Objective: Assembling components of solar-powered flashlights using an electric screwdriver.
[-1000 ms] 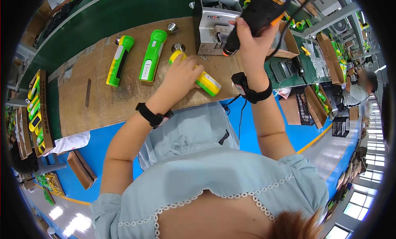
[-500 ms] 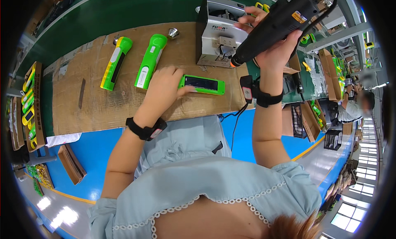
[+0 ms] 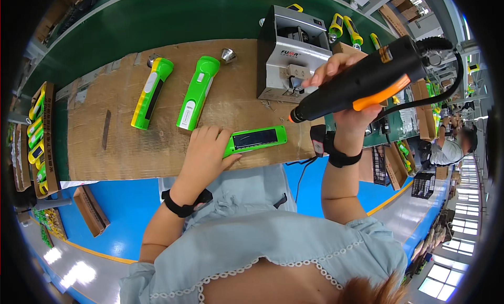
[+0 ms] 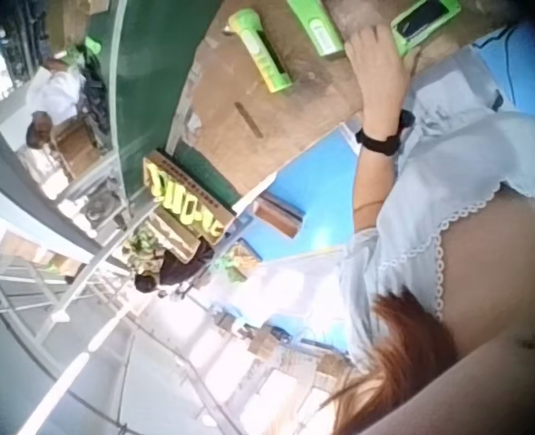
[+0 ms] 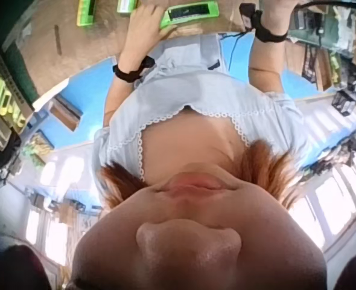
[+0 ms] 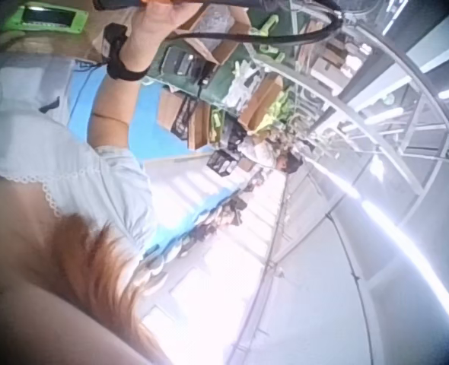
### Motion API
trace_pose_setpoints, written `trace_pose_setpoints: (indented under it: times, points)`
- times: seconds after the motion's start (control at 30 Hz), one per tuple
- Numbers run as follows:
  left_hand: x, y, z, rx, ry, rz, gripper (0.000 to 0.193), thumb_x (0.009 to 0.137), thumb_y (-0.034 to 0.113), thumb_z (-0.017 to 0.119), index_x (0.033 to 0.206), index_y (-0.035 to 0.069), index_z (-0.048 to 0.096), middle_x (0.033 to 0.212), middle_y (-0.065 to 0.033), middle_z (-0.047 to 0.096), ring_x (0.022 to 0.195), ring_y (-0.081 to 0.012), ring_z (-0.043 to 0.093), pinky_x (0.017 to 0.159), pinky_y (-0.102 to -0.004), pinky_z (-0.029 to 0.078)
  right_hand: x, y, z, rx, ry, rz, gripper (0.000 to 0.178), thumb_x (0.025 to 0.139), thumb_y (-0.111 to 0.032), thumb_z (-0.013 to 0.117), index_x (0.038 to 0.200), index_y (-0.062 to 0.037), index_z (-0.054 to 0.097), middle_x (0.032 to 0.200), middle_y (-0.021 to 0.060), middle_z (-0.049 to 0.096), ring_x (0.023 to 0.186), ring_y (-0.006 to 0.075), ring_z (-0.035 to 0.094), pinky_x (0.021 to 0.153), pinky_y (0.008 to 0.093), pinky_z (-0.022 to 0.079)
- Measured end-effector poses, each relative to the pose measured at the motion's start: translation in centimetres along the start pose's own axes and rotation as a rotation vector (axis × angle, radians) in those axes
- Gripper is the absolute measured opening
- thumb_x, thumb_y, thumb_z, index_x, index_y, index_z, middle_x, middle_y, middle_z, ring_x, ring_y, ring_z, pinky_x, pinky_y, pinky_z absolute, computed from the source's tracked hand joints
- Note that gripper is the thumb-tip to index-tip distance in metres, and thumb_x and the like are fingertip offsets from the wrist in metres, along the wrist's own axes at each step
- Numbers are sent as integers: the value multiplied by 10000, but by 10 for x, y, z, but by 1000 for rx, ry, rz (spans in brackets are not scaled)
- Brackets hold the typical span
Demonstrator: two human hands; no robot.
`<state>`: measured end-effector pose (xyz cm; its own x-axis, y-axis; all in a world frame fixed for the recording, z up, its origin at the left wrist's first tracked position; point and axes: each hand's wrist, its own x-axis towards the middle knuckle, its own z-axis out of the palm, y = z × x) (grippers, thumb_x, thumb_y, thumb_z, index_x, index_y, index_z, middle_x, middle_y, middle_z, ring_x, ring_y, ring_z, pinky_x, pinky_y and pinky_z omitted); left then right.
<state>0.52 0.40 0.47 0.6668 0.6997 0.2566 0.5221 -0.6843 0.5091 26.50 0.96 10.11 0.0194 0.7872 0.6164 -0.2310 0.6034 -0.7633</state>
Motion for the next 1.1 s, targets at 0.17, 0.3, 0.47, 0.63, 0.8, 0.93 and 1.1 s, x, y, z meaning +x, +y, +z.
trace_pose_setpoints:
  times: [0.17,0.3,0.47,0.63,0.8,0.93,1.1]
  points:
    - [0,2,4,-29,39,-38,494,638,236,776,1050,66,565,948,-101,545,936,-295,508,840,-396,382,1,-2,10,-105,252,-53,728,741,-490,700,1160,41,431,798,113,559,652,205,597,617,345,537]
    - [-4,1,8,-69,116,-36,488,632,229,781,1042,72,570,962,-98,553,933,-310,509,840,-403,385,14,10,3,-118,250,-258,581,782,-376,691,1113,34,448,794,120,557,653,205,585,594,311,504]
    - [-2,2,10,-116,118,-33,476,620,213,789,1022,76,574,958,-92,557,928,-306,512,831,-399,385,28,14,-6,-151,337,-280,354,833,-212,636,1037,28,474,773,128,551,646,213,580,584,324,507]
    - [-7,-1,13,-110,144,-38,463,616,202,791,1007,81,575,957,-82,559,926,-295,514,825,-395,383,28,6,-2,-205,332,-310,328,840,-223,621,1008,25,488,748,127,555,602,223,578,558,320,505]
    - [-6,2,12,-119,133,-34,470,612,188,790,1014,79,574,962,-83,561,930,-292,514,838,-394,379,33,15,-10,-241,363,-232,360,823,-256,655,990,26,504,717,124,568,567,213,575,530,309,498]
    - [-5,3,15,-122,129,-14,466,622,177,781,1023,72,568,964,-95,559,933,-299,514,847,-401,375,39,10,-20,-297,280,-33,501,757,-434,673,975,-12,512,747,138,538,629,254,549,577,364,482]
    - [-10,7,15,-91,169,-44,455,648,162,761,1040,63,552,975,-111,546,956,-315,500,866,-415,360,12,5,-1,32,220,0,514,806,-454,603,984,13,485,692,151,512,565,245,536,538,366,477]
